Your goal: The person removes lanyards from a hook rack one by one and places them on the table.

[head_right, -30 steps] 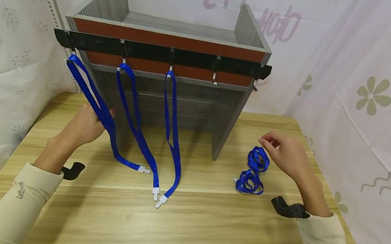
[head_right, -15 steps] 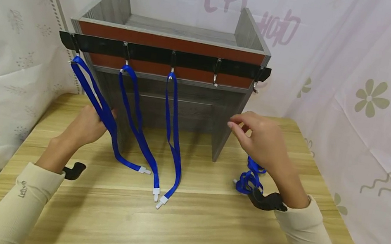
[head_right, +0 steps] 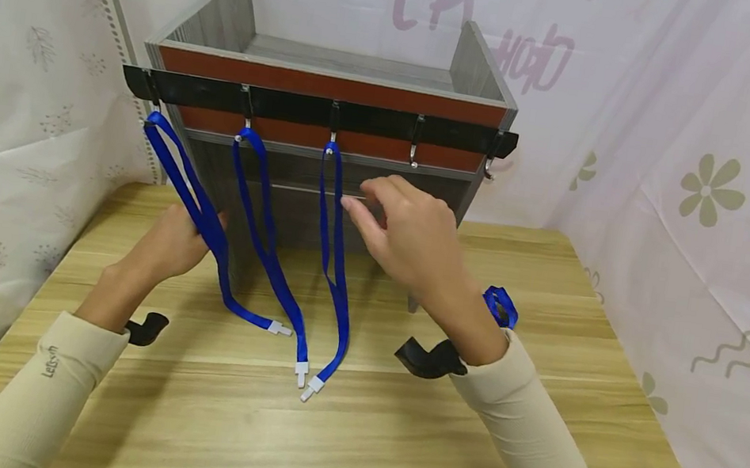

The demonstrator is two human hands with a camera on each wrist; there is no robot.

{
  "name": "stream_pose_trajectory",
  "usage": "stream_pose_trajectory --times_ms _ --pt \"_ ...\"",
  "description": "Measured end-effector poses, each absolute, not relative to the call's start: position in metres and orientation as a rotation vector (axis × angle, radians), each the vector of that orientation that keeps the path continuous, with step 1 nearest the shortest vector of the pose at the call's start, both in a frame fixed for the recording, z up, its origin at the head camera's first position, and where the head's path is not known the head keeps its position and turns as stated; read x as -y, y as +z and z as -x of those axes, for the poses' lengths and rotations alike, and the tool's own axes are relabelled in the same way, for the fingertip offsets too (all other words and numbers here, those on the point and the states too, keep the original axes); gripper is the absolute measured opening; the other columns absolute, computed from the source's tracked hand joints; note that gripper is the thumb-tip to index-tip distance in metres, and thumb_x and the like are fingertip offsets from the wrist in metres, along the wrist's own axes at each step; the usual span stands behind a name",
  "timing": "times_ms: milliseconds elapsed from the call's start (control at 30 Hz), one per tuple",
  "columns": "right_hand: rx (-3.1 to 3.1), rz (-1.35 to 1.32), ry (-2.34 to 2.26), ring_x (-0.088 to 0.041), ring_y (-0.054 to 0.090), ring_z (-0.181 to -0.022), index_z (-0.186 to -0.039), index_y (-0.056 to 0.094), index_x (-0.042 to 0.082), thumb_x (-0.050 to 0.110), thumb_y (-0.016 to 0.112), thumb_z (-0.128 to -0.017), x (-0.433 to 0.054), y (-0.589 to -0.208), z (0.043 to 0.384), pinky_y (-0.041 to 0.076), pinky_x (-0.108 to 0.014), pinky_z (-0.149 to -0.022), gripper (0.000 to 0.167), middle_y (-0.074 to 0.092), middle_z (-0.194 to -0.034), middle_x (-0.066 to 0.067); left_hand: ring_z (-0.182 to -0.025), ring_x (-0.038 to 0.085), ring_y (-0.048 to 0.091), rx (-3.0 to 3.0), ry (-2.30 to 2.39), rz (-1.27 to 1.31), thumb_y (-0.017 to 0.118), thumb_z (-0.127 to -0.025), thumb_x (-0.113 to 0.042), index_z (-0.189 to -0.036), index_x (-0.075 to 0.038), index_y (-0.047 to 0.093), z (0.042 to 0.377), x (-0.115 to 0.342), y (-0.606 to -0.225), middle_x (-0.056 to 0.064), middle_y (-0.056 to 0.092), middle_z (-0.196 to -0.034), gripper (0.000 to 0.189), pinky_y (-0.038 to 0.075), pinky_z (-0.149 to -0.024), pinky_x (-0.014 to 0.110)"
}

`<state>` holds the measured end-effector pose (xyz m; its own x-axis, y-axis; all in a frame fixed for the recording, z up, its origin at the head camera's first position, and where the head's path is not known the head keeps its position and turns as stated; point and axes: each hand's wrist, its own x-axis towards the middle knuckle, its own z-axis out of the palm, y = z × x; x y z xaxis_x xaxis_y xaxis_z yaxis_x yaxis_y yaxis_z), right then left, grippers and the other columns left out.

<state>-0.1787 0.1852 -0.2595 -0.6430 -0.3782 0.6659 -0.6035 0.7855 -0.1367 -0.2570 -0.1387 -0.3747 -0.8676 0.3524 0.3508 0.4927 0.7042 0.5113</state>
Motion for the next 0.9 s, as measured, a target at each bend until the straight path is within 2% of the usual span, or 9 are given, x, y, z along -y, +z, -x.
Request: stream_pose_trajectory --times_ms 167,267,400,533,700,900 --pt "2.327 -0.631 0.454 -0.017 0.064 -0.062 -0.099 0.071 0.001 0.041 0.07 -0.091 -0.16 -0.256 0.189 0.05 -0.032 -0.055 0.041 0.072 -0.09 -0.011 -0.065 0.025 0.053 2.683 -0.899 0.668 0.047 -0.104 -0.022 -0.082 -0.006 0.055 0.257 0.139 -0.375 0.009 0.056 -0.071 0.028 0.042 -0.061 0.04" --pt "2.306 -0.583 0.432 -0.017 0.059 -0.057 -0.093 0.071 0.003 0.042 0.07 -0.091 -0.151 -0.256 0.195 0.045 -0.031 -0.05 0.04 0.07 -0.082 -0.008 -0.065 0.025 0.054 2.692 -0.903 0.659 0.046 -0.104 -0.023 -0.083 -0.006 0.056 0.257 0.139 -0.375 0.009 0.056 -0.072 0.029 0.043 -0.061 0.04" --pt "2.276 -0.574 0.444 -0.016 0.053 -0.054 -0.087 0.069 0.004 0.028 0.065 -0.095 -0.146 -0.255 0.2 0.04 -0.03 -0.047 0.027 0.066 -0.075 -0.006 -0.063 0.025 0.053 2.696 -0.903 0.65 0.047 -0.103 -0.022 -0.081 -0.007 0.055 0.256 0.139 -0.374 0.008 0.055 -0.07 0.028 0.041 -0.059 0.038" --pt "2.242 -0.609 0.483 -0.015 0.052 -0.055 -0.085 0.069 0.003 0.015 0.061 -0.096 -0.146 -0.253 0.198 0.039 -0.028 -0.049 0.018 0.064 -0.074 -0.005 -0.062 0.024 0.052 2.7 -0.905 0.648 0.048 -0.103 -0.021 -0.079 -0.008 0.054 0.256 0.138 -0.375 0.007 0.053 -0.069 0.028 0.04 -0.058 0.037" --pt "2.152 -0.7 0.615 -0.012 0.046 -0.054 -0.085 0.071 0.001 0.008 0.062 -0.094 -0.156 -0.24 0.188 0.032 -0.024 -0.052 0.014 0.058 -0.068 -0.005 -0.063 0.024 0.051 2.713 -0.921 0.651 0.047 -0.103 -0.021 -0.08 -0.008 0.053 0.255 0.138 -0.374 0.007 0.052 -0.07 0.028 0.04 -0.058 0.037" --pt "2.08 -0.736 0.884 -0.007 0.04 -0.048 -0.083 0.071 -0.003 0.002 0.068 -0.091 -0.18 -0.218 0.171 0.028 -0.018 -0.046 0.01 0.056 -0.061 -0.004 -0.061 0.023 0.05 2.707 -0.933 0.662 0.046 -0.104 -0.022 -0.08 -0.008 0.052 0.255 0.139 -0.372 0.006 0.05 -0.069 0.029 0.039 -0.057 0.036"
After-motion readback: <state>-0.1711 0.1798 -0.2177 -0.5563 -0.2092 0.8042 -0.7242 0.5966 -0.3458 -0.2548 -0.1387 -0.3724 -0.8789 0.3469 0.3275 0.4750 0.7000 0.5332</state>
